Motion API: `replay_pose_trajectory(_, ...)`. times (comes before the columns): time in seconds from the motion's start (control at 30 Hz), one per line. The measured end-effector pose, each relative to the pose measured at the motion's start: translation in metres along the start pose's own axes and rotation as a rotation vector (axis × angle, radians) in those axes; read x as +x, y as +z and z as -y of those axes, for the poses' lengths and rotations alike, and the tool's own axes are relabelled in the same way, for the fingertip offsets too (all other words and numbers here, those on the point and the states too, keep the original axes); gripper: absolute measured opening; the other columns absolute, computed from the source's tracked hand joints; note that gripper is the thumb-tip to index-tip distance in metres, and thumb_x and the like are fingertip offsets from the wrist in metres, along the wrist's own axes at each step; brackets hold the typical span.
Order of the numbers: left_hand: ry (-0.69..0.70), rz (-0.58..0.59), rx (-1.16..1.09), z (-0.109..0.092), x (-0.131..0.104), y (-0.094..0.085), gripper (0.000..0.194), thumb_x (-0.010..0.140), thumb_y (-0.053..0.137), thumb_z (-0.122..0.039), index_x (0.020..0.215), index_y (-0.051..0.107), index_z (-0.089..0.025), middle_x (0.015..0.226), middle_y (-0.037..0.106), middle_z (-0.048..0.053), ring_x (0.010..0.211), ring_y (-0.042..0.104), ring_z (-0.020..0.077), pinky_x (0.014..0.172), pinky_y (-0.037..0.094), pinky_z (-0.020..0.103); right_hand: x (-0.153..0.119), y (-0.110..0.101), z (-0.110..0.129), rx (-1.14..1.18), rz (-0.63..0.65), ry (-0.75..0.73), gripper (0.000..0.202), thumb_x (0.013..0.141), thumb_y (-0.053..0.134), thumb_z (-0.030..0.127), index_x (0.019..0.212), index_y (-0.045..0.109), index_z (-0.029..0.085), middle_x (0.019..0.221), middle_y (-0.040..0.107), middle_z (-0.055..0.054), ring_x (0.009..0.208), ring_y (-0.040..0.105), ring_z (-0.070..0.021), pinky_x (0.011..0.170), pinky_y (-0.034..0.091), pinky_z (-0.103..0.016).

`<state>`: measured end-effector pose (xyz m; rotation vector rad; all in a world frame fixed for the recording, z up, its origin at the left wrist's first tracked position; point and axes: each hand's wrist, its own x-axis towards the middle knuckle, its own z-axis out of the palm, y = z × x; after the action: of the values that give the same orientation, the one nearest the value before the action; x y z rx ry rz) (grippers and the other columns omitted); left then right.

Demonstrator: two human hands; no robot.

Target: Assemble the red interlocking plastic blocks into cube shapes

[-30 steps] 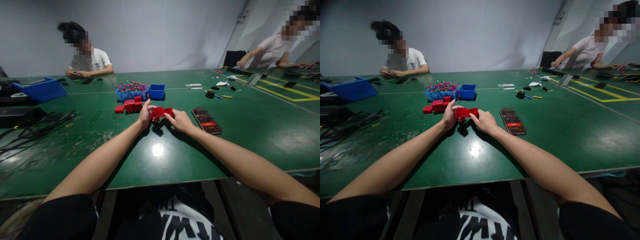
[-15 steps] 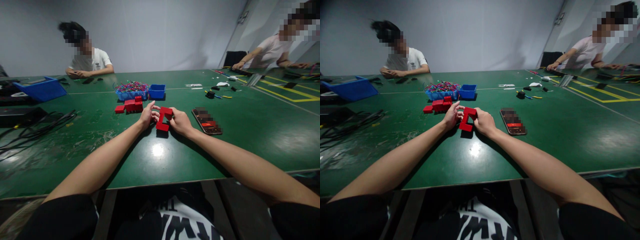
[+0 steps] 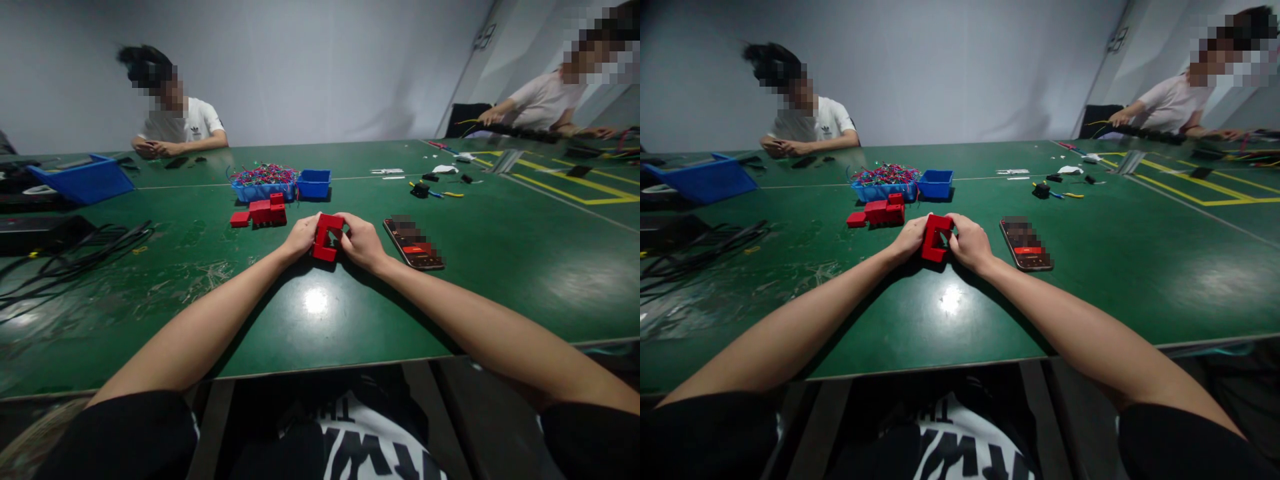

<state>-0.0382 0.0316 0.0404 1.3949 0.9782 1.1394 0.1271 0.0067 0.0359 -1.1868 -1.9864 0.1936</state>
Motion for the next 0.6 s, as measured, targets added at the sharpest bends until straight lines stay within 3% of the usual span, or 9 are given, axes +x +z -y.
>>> replay_pose_trajectory(0.3, 0.144, -0.093, 0.226, 0.009, 0.002, -0.004, 0.028, 0.087, 0.051, -0.032, 0.066, 0.058, -0.015, 0.058, 0.053, -0.003, 0.056, 0.045, 0.0098, 0.055, 0.034, 0.021, 0.001, -0.005, 0.005, 0.020, -0.053, -0.099, 0.039, 0.084, 0.053, 0.018, 0.122, 0.062, 0.016, 0.113, 0.069, -0.012, 0.094, 0.064, -0.0223, 0.082, 0.050, -0.032)
replay_pose_trajectory(0.5, 0.199, -0.264, 0.385, 0.006, -0.001, -0.003, 0.032, 0.086, 0.051, -0.030, 0.057, 0.051, -0.017, 0.055, 0.047, -0.003, 0.057, 0.040, 0.0111, 0.056, 0.028, 0.023, 0.001, -0.008, 0.007, -0.039, -0.046, -0.136, 0.036, 0.086, 0.053, 0.019, 0.121, 0.061, 0.017, 0.110, 0.068, -0.012, 0.095, 0.063, -0.0230, 0.086, 0.049, -0.033)
replay_pose_trajectory(0.6, 0.266, -0.332, 0.435, 0.000, -0.004, -0.004, 0.030, 0.087, 0.050, -0.031, 0.059, 0.053, -0.018, 0.058, 0.050, -0.003, 0.059, 0.043, 0.0123, 0.060, 0.031, 0.024, 0.000, -0.009, 0.007, -0.047, -0.033, -0.136, 0.033, 0.086, 0.054, 0.021, 0.119, 0.062, 0.017, 0.107, 0.069, -0.012, 0.091, 0.063, -0.0222, 0.081, 0.049, -0.032)
